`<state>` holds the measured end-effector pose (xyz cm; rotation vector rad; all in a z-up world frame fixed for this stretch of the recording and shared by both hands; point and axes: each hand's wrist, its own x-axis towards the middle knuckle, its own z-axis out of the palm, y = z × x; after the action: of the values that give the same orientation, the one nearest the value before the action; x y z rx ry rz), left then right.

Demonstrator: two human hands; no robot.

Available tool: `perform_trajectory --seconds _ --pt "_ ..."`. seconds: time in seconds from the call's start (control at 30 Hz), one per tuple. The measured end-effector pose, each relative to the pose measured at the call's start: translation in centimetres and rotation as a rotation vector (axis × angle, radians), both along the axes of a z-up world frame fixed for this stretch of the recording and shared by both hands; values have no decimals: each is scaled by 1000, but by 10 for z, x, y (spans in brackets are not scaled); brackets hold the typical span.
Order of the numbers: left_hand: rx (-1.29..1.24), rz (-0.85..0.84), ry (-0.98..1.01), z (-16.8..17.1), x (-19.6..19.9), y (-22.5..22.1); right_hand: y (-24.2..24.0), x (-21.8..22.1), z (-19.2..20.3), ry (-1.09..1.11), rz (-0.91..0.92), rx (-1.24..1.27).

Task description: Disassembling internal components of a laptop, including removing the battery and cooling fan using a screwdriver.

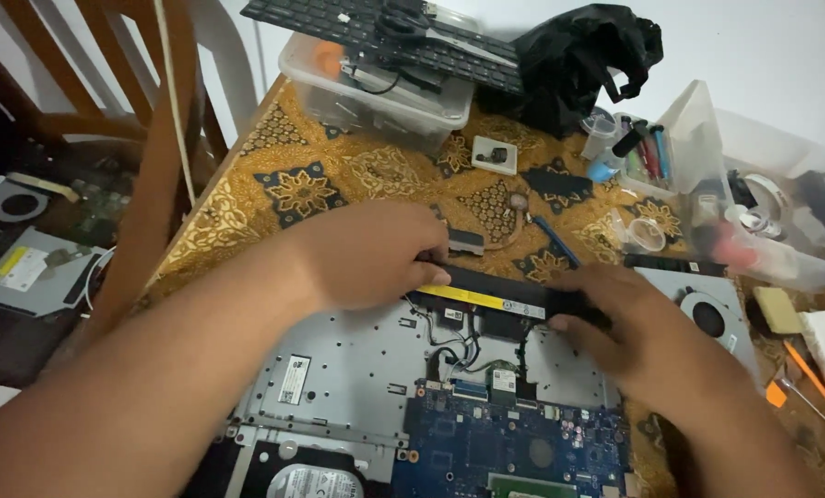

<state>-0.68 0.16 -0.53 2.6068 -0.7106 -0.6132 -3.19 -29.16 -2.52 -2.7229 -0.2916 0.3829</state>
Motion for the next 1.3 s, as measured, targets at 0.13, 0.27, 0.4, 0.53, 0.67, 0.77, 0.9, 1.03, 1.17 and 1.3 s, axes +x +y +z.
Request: perform_trajectory --seconds 0.13,0.27,0.4,0.53,0.67,0.77,0.9,1.03,1.17,1.3 --pt "4 3 -13 7 0 2 -4 3 -2 -18 12 24" --pt "47 43 24 14 -2 5 -11 3 -5 -75 25 63" --pt "90 121 111 35 -9 4 -34 0 -11 -421 195 172" --pt "100 100 92 31 -7 5 -33 -8 0 -691 320 190" --pt "117 67 44 24 -5 5 -20 -23 5 -528 -11 422" --pt "109 56 17 21 -3 7 -3 -27 15 -301 -171 670" --pt "105 29 -25 14 -1 8 -3 -16 -18 -70 -77 1134" --pt "119 21 -31 16 -6 7 0 -14 -17 -84 -149 747" --pt "32 11 -160 24 -18 9 -7 -8 -21 -115 4 923" --pt "-2 -52 -49 42 -33 -2 -9 -7 -16 -93 77 1048"
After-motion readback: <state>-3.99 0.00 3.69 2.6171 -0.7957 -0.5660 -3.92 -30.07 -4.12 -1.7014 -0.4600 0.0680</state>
